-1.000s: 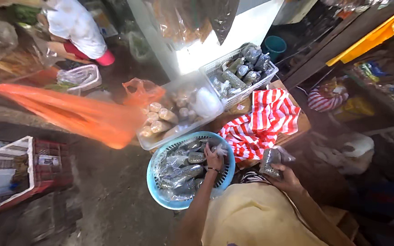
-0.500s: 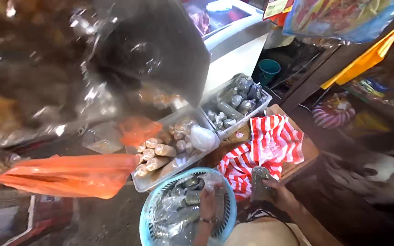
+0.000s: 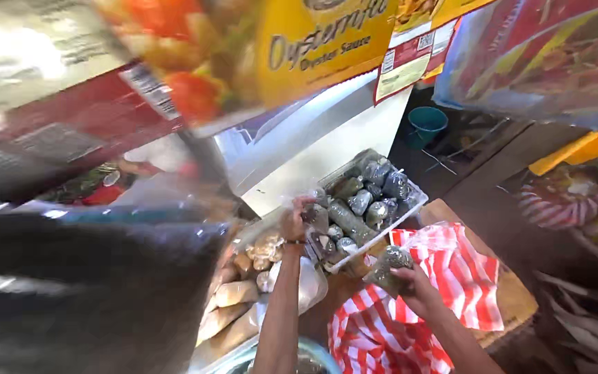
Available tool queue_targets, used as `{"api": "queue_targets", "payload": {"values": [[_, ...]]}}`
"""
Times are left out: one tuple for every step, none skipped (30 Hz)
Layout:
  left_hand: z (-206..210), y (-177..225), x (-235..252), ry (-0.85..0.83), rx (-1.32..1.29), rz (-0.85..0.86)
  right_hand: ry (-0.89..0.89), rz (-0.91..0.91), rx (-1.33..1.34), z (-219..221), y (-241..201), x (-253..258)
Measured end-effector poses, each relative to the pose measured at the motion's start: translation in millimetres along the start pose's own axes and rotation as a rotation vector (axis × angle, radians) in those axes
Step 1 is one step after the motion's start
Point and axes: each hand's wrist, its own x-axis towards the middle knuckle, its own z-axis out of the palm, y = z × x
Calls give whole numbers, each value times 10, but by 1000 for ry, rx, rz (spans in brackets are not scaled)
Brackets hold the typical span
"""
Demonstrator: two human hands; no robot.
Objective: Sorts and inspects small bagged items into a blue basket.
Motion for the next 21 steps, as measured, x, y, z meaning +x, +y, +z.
{"api": "queue_targets", "payload": {"values": [[11,-176,165,-5,-33,9,3,5,11,-62,-17,39],[9,-356,303,-8,-48,-2,5,7,20,-130,-24,78],[-10,-529,413,-3,-41,-34,3,9,18,-191,-23,120],[-50,-691,487,19,-19,-91,4,7,6,-234,-24,166],[-96,-835,527,62,24,-161,8,2,-14,-253,-40,216],[-144,-955,535,123,84,-238,10,-7,-33,-243,-71,273],[-190,-1049,518,194,160,-321,1,-16,-48,-207,-117,338],[-232,-1091,472,252,234,-405,-14,-26,-64,-136,-174,413],[-263,-1078,411,293,292,-484,-31,-36,-83,-20,-238,499],[-281,-1023,348,324,313,-557,-43,-53,-93,138,-300,591],[-294,-967,276,343,306,-605,-49,-71,-99,329,-354,692],[-322,-905,201,338,305,-640,-51,-88,-95,545,-397,803],[-362,-795,123,300,331,-661,-55,-101,-73,762,-426,943],[-400,-645,24,247,349,-643,-52,-106,-50,971,-438,1099],[-463,-474,-102,180,326,-592,-42,-92,-23,1163,-443,1249],[-550,-294,-255,102,278,-523,-29,-69,6,1325,-433,1396],[-652,-84,-435,25,213,-459,-26,-40,18,1443,-410,1543],[-766,117,-635,-26,161,-392,-34,-15,-8,1528,-378,1671],[-911,306,-854,-59,136,-338,-31,-1,-70,1598,-339,1775],[-1087,476,-1096,-75,140,-305,-19,-6,-172,1634,-291,1836],[-1288,625,-1352,-64,162,-291,1,-33,-284,1642,-247,1821]]}}
